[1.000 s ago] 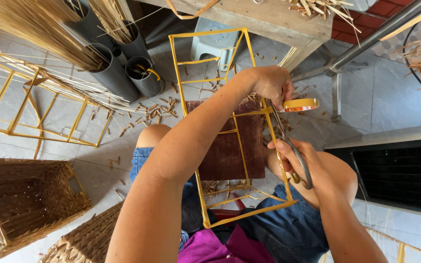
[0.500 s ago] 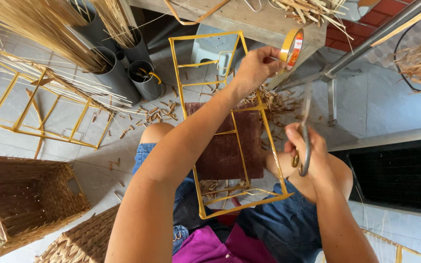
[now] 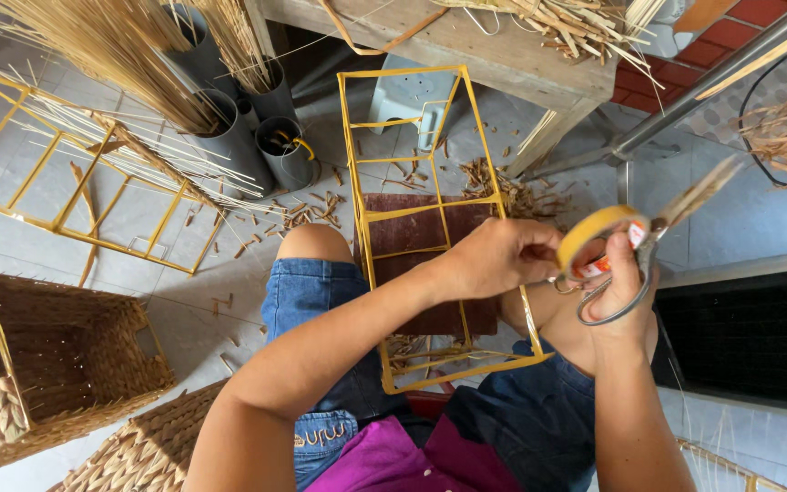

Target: The person sits on the floor and wraps yellow tape around the joints of a bamboo frame, pressing the tape in place and cutting it with scissors. They then pick up thin bamboo sticks and trim and split them with a small knife.

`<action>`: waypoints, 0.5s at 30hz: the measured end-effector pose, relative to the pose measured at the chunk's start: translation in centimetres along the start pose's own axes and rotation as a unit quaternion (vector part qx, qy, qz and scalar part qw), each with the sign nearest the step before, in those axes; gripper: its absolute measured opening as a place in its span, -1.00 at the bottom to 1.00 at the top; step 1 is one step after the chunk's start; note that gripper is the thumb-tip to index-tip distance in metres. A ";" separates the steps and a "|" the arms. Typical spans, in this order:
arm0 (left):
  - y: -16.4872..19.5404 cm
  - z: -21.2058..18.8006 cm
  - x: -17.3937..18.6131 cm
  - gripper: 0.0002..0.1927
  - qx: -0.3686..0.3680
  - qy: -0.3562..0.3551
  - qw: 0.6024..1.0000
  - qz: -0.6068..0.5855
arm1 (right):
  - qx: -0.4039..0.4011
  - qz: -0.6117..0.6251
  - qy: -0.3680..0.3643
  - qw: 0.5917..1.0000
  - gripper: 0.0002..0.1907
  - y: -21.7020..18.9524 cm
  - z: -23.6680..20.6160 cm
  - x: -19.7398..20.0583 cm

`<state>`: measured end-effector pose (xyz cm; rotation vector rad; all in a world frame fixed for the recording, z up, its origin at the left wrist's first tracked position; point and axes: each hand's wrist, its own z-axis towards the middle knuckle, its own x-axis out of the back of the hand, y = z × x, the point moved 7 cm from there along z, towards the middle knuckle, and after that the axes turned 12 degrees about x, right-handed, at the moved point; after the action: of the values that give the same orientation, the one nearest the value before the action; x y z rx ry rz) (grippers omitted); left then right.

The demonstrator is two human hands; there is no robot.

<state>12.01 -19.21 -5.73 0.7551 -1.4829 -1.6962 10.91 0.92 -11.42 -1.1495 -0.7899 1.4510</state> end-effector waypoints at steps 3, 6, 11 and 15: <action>2.2 -2.0 0.5 -0.76 -0.045 0.096 0.962 0.253 | -0.028 0.059 -0.026 0.998 -0.63 0.1 -0.2 -0.9; 3.8 -3.3 0.4 -0.68 -0.075 0.151 0.942 0.289 | -0.020 0.069 -0.033 0.997 -0.67 -0.1 -0.4 -1.6; 4.5 -4.5 0.1 -0.56 -0.084 0.227 0.905 0.349 | -0.067 0.104 -0.034 0.992 -0.68 0.1 -0.6 -2.2; 4.9 -5.1 0.4 -0.53 -0.109 0.241 0.916 0.302 | -0.071 0.134 -0.073 0.986 -0.69 0.1 -0.7 -2.7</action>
<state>16.74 -22.52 -1.62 0.4737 -1.0123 -1.0757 11.46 -1.83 -11.10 -1.3076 -0.8758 1.7396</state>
